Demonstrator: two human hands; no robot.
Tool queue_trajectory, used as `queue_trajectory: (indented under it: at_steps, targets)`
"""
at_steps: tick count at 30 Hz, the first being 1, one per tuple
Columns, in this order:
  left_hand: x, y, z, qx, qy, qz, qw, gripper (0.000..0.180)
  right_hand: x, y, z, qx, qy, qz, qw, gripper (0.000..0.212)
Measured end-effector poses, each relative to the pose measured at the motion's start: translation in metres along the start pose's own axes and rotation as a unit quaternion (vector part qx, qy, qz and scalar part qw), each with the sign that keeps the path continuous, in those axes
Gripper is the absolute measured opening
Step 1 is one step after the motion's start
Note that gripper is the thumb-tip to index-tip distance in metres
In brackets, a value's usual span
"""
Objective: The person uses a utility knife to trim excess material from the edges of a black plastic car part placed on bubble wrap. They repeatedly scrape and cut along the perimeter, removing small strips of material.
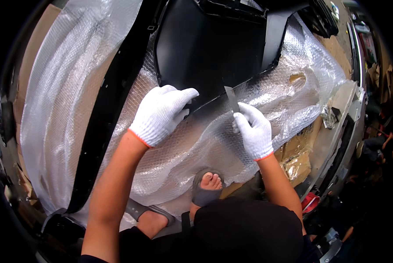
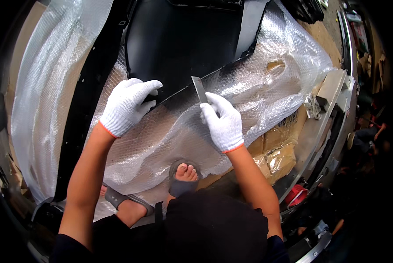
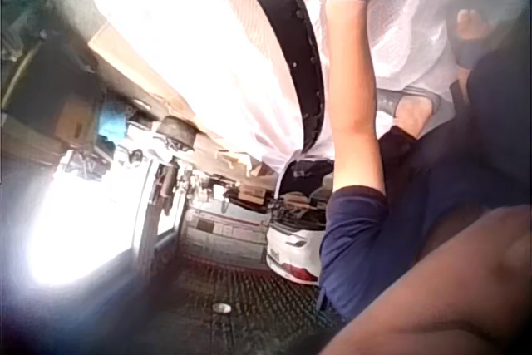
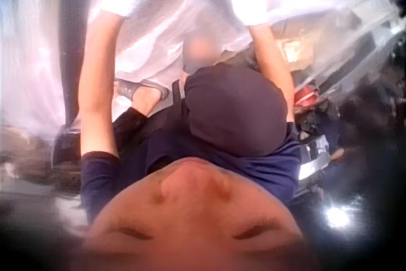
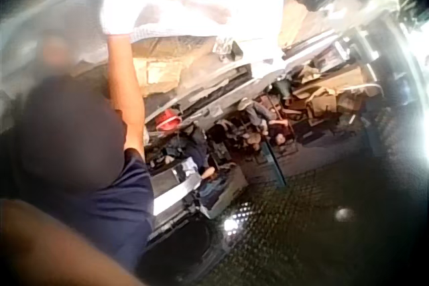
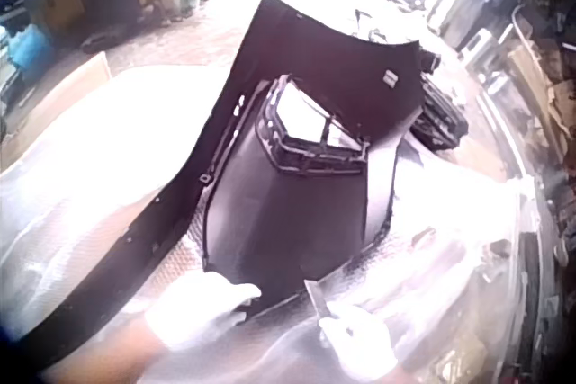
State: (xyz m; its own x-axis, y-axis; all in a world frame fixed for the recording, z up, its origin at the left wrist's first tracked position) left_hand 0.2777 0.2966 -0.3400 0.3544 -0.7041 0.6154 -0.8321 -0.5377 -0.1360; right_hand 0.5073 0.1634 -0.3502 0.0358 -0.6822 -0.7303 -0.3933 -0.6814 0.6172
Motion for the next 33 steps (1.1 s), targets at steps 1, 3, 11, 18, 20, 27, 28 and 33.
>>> queue_trajectory:
  at_steps: [1, 3, 11, 18, 20, 27, 28, 33]
  targets:
    - [-0.003, -0.010, -0.003, -0.033, 0.021, 0.020, 0.999, 0.046, 0.005, -0.006, -0.004, -0.007, -0.016, 0.000, 1.000, 0.035]
    - [-0.008, -0.027, -0.001, -0.101, 0.063, 0.057, 0.991, 0.046, 0.019, -0.009, -0.008, -0.006, -0.061, 0.011, 0.998, 0.035]
    - [-0.004, -0.045, 0.013, -0.154, 0.077, 0.031, 0.985, 0.031, 0.034, -0.009, -0.014, -0.014, -0.104, 0.029, 0.994, 0.035]
    - [-0.001, -0.051, 0.017, -0.154, 0.061, -0.024, 0.986, 0.030, 0.042, -0.011, -0.022, -0.021, -0.111, 0.042, 0.993, 0.035]
    - [-0.001, -0.051, 0.020, -0.154, 0.056, -0.017, 0.986, 0.029, 0.042, -0.011, -0.022, -0.025, -0.113, 0.039, 0.993, 0.035]
    - [0.002, -0.050, 0.027, -0.133, 0.001, 0.027, 0.991, 0.023, 0.032, -0.007, -0.019, -0.046, -0.120, 0.004, 0.992, 0.034]
    - [0.002, -0.050, 0.028, -0.131, -0.007, 0.022, 0.991, 0.023, 0.032, -0.007, -0.019, -0.050, -0.122, -0.003, 0.991, 0.034]
    - [0.000, -0.043, 0.026, 0.059, -0.004, 0.018, 0.998, 0.029, -0.004, -0.005, -0.029, -0.026, 0.099, -0.125, 0.987, 0.036]
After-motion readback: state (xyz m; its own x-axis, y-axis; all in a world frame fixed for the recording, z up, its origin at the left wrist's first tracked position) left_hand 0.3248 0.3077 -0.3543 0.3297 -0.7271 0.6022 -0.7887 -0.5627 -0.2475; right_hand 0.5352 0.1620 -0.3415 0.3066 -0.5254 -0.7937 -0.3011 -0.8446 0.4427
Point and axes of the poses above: each hand's wrist, its own y-axis away from the middle knuckle, its own z-axis out of the palm, x = y × z, the point moved 3 cm from there along -y, towards the middle knuckle, and after that the axes turned 11 degrees about z, right-handed, at the moved point
